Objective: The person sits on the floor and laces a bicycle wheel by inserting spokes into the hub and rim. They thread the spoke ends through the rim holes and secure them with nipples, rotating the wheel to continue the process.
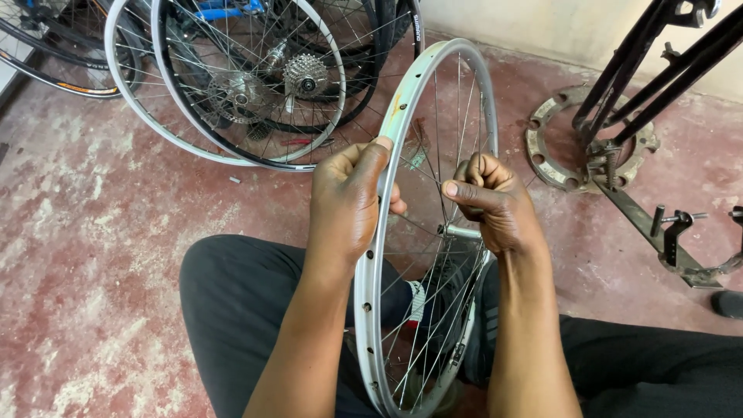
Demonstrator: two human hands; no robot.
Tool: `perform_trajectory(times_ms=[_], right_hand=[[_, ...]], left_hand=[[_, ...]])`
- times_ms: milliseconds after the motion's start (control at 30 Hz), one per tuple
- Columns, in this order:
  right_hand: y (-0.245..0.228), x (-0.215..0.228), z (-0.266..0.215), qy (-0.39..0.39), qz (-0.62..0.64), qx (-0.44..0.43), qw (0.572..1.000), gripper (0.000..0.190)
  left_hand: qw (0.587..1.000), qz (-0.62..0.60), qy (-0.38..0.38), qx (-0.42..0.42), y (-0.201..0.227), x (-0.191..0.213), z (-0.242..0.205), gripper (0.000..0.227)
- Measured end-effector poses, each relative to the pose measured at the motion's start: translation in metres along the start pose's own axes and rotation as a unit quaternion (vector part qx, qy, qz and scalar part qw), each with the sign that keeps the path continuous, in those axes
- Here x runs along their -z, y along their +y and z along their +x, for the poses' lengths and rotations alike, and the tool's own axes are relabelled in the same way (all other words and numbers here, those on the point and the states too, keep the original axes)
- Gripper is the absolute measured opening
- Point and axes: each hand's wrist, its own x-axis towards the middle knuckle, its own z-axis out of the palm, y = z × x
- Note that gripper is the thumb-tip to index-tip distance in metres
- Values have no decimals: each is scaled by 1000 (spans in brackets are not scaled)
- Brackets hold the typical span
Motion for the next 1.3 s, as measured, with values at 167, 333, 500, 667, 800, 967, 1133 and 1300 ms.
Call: perform_trajectory(times_ms=[167,333,500,667,800,967,1133,1300], right_hand=[[0,-1,-1,3,3,-2,1000,41],[-1,1,0,3,-6,-11,1000,42],[-5,3,-2,3,0,-16,1000,42],[-7,4,-3,0,-4,-23,1000,43],[-3,4,-2,1,-7,-24,1000,43],[-2,2,-1,7,-1,-24,1000,43],[0,5,0,1,-4,-23,1000,43],[-1,6,0,2,-5,-22,1000,42]], left_hand=[[1000,6,-2,8,-5,3,3,25],[1000,-9,-6,8,-6,3,3,25],[1000,-18,-17,5,-7,3,3,25],[1000,-17,-19,1,-8,3,4,24],[1000,-18,-25,1,-10,6,6,24],[1000,-9,-22,-6,-10,7,7,22],[1000,-17,-26,-8,-13,7,8,22],[999,-21,-32,-11,-14,7,10,22]])
